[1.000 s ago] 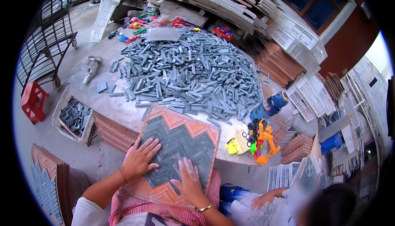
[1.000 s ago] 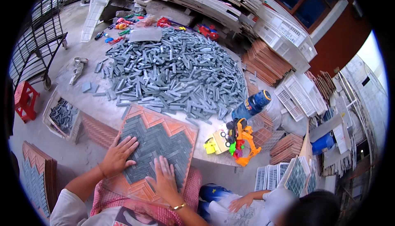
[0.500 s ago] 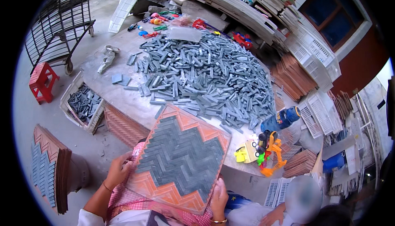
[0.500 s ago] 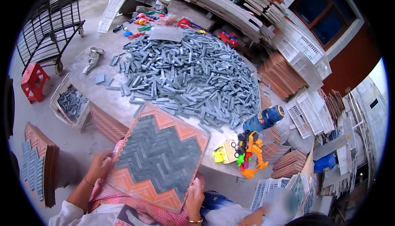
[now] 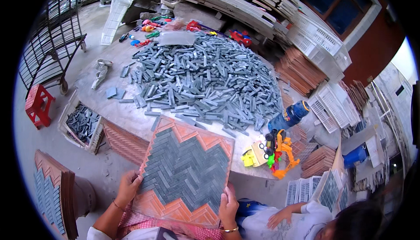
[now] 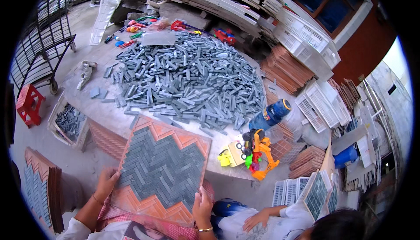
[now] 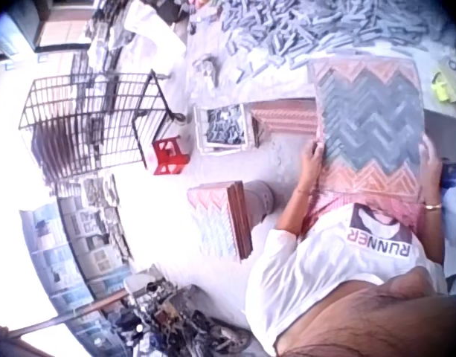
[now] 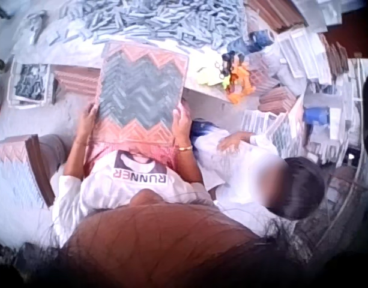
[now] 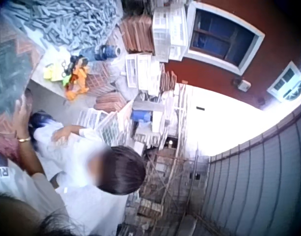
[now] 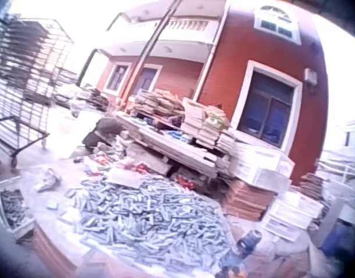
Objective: The person arranges small rectangular tiles by hand onto a square board, forming a herringbone pattern. The person places tiles one at a time, occasionally adjusting their position, and completes one board before moving to another.
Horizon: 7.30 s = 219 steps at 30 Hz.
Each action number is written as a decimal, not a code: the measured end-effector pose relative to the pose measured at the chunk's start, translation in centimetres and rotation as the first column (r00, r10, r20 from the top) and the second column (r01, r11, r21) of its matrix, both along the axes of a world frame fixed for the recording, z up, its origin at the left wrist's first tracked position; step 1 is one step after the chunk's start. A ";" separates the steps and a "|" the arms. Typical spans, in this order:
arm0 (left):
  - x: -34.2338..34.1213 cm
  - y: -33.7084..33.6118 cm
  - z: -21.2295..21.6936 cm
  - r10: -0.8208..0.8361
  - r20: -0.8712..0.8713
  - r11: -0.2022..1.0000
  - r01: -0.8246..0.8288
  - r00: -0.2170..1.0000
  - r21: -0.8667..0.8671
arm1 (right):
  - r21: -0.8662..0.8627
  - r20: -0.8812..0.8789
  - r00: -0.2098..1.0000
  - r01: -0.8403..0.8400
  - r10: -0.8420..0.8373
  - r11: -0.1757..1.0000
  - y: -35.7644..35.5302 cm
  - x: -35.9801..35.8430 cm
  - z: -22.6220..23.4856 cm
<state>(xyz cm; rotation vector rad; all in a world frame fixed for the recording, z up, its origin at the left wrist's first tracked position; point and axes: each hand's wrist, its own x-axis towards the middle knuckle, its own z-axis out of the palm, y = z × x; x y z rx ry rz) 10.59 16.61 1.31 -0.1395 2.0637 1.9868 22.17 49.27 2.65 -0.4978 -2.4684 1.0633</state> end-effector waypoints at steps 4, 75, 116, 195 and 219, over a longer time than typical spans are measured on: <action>-0.1 -0.2 -0.4 -0.081 -0.022 0.995 0.079 0.997 -0.061 | 0.223 0.203 0.979 -0.076 0.030 0.972 0.9 -0.6 3.0; -12.6 3.4 1.6 -0.305 -0.489 0.571 -0.255 0.817 -0.781 | 0.539 0.228 0.856 -0.508 0.465 0.671 -7.7 -11.2 1.2; -12.9 -0.3 -18.7 0.541 0.131 0.800 -0.461 0.831 -0.385 | 0.532 0.369 0.866 -0.495 0.338 0.687 -9.0 -10.6 4.7; -1.8 -0.2 24.4 -0.400 -0.083 0.450 0.274 0.913 0.850 | 0.664 -0.251 0.527 -0.516 0.812 0.541 -2.7 -1.4 21.9; -0.2 0.2 8.2 -0.241 0.119 0.865 0.158 0.963 0.475 | -0.331 -0.106 0.984 -0.168 0.140 0.929 0.8 4.4 4.9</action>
